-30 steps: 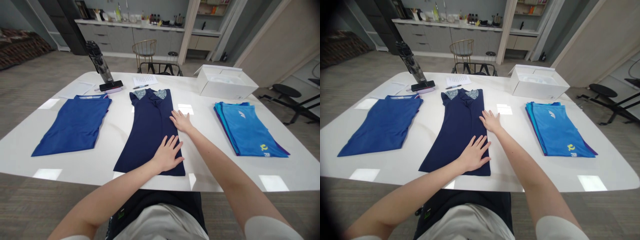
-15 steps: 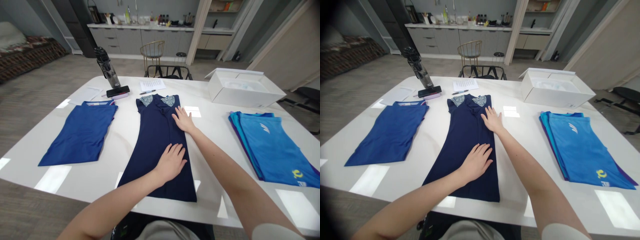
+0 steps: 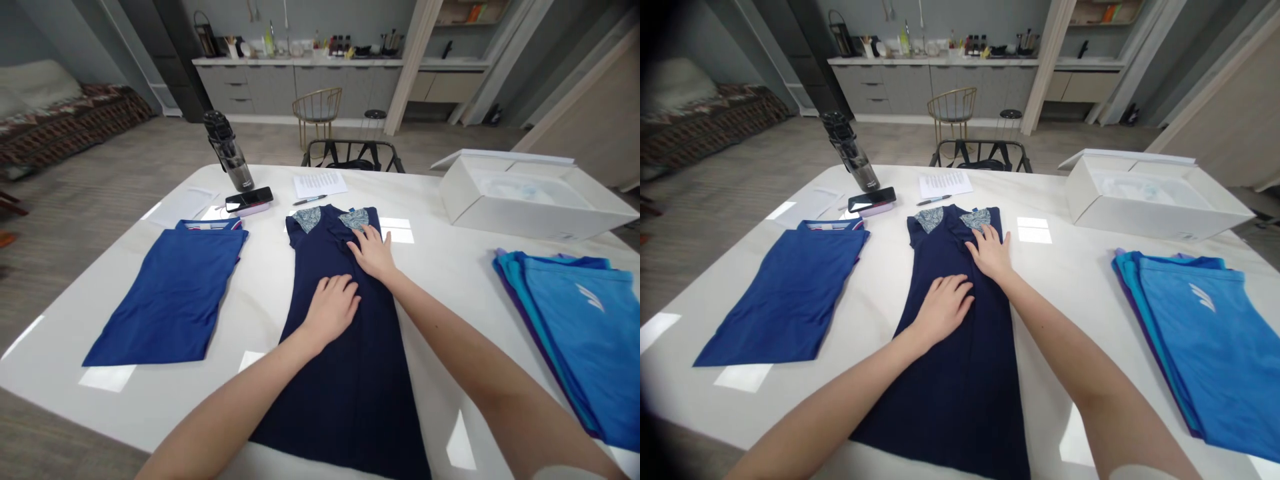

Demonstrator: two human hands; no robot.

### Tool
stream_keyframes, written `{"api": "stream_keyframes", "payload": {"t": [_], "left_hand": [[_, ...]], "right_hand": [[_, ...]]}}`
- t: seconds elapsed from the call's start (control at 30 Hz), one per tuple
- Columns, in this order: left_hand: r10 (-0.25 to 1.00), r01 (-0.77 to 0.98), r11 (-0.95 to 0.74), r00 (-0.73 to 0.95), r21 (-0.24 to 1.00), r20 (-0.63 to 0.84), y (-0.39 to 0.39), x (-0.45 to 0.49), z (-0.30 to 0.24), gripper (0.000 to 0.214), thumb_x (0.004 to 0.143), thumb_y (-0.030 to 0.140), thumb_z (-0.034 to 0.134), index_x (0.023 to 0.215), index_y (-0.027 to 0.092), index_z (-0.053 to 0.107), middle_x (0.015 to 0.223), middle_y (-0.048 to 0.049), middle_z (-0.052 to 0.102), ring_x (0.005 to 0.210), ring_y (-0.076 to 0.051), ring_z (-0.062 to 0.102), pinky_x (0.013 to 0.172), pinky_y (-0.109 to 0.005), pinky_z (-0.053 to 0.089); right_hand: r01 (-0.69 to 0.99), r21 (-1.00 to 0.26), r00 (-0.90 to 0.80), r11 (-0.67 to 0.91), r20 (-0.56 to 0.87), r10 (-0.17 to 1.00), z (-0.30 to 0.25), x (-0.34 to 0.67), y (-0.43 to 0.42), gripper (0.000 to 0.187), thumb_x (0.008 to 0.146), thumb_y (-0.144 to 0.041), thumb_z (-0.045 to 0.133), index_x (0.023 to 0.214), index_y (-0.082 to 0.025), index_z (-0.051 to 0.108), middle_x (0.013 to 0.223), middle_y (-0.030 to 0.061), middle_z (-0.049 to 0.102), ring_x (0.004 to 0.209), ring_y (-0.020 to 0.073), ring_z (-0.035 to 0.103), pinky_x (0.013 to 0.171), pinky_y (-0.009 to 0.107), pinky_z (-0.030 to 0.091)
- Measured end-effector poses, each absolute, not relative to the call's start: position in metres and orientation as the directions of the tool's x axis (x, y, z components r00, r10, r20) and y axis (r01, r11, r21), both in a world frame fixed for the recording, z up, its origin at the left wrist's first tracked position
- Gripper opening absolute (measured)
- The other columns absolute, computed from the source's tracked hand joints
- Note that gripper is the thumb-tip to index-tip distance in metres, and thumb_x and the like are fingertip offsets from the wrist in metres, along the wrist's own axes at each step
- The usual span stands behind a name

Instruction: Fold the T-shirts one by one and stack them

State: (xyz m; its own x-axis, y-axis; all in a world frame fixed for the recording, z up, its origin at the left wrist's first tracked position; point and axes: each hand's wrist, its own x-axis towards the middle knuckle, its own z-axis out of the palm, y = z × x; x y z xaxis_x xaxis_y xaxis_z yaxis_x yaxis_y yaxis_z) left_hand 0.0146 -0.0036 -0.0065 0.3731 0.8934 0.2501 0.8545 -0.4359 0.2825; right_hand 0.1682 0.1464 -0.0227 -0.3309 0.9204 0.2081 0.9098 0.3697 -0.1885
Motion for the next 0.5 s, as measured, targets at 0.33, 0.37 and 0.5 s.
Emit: {"api": "stream_keyframes", "payload": {"t": [0.33,0.37,0.5], "left_hand": [[0.959,0.961,0.173,-0.214,0.218,0.183,0.173,-0.097,0.001,0.037,0.100,0.033,0.049,0.133,0.017,0.055,0.133,-0.0191,0.062,0.125,-0.036,0.054,0.104,-0.053,0.037],[0.954,0.951,0.218,-0.255,0.219,0.155,0.180,-0.103,-0.002,0.038,0.100,0.035,0.051,0.133,0.017,0.055,0.134,-0.0197,0.062,0.125,-0.037,0.054,0.104,-0.054,0.037],[0.944,0.907,0.299,-0.327,0.298,0.050,0.189,-0.119,-0.013,0.030,0.098,0.039,0.056,0.118,0.019,0.064,0.124,-0.0179,0.069,0.122,-0.036,0.059,0.102,-0.052,0.041]], "right_hand": [[0.828,-0.260,-0.470,0.497,0.161,0.868,-0.008,0.068,0.254,0.042,0.105,-0.033,0.039,0.140,-0.021,0.058,0.142,0.0164,0.057,0.129,0.0351,0.048,0.103,0.057,0.043],[0.831,-0.265,-0.467,0.489,0.143,0.872,-0.009,0.062,0.260,0.042,0.105,-0.033,0.039,0.142,-0.021,0.057,0.143,0.0164,0.056,0.130,0.0353,0.047,0.103,0.058,0.044],[0.824,-0.254,-0.497,0.506,0.105,0.861,-0.016,0.049,0.274,0.046,0.106,-0.033,0.038,0.149,-0.024,0.052,0.143,0.0171,0.055,0.128,0.0358,0.048,0.102,0.058,0.045]]}}
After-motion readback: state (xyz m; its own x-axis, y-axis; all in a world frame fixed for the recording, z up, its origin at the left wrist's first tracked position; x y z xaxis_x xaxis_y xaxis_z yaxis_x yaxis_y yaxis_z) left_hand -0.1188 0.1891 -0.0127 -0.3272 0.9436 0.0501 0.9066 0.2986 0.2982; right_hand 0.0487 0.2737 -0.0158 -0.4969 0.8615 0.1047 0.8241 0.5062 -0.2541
